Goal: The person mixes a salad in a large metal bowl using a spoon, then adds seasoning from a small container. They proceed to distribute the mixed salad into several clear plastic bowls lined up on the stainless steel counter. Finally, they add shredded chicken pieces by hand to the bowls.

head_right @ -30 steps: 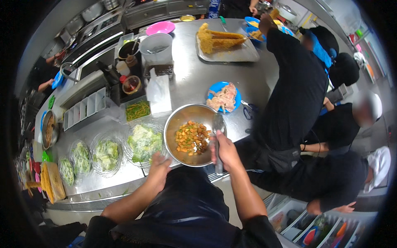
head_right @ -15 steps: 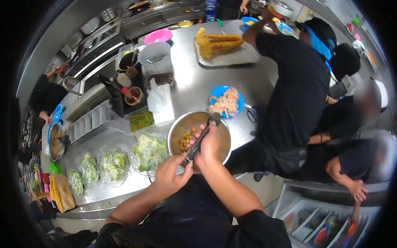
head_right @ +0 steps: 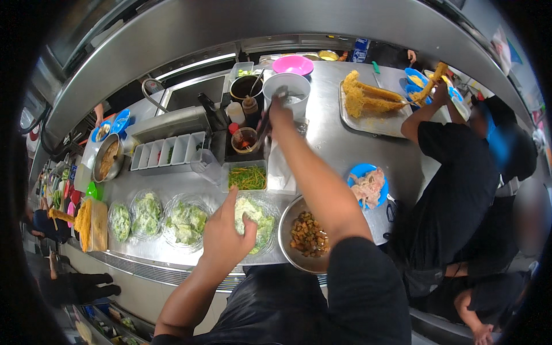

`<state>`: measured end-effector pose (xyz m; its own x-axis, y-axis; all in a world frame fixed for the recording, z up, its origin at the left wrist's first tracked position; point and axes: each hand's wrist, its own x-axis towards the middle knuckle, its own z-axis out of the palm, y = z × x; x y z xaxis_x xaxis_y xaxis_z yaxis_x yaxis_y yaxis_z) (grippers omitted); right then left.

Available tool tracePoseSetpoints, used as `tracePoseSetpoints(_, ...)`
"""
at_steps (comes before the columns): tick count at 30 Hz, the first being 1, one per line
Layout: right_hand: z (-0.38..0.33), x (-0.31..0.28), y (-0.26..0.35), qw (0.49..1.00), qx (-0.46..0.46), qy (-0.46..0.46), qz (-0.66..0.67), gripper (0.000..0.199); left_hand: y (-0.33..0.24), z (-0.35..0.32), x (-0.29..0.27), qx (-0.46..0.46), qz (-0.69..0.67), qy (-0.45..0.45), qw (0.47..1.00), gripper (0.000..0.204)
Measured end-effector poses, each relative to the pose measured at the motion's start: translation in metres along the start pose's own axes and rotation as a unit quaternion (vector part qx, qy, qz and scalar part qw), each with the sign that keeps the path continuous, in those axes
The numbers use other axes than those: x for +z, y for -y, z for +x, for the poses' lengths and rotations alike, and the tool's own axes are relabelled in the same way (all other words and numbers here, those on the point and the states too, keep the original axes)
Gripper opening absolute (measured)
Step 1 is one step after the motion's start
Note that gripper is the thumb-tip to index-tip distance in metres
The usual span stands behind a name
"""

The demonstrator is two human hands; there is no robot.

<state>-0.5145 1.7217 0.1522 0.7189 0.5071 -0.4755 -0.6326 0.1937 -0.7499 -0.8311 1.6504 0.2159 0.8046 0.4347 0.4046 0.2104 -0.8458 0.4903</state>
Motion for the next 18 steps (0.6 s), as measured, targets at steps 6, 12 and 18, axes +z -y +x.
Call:
tracePoseSetpoints(6,0.154,-0.086,0.045,0.997,-0.063,0.011,-0.033,0.035,0.053,-0.075,-0.015,-0.115,-0.06,0.099,0.987,0.065)
tracePoseSetpoints(12,-0.125,-0.153,0.041,0.875,-0.072,0.101,-0.469,0.041,0.133,-0.231,-0.069,-0.405,-0.169,-0.073,0.895,0.042)
tracePoseSetpoints(18,-0.236,-0.254,-0.126,0.585,-0.109,0.048,-0.802,0.064,0.109,-0.151,-0.035,-0.276,-0.115,0.144,0.943,0.044)
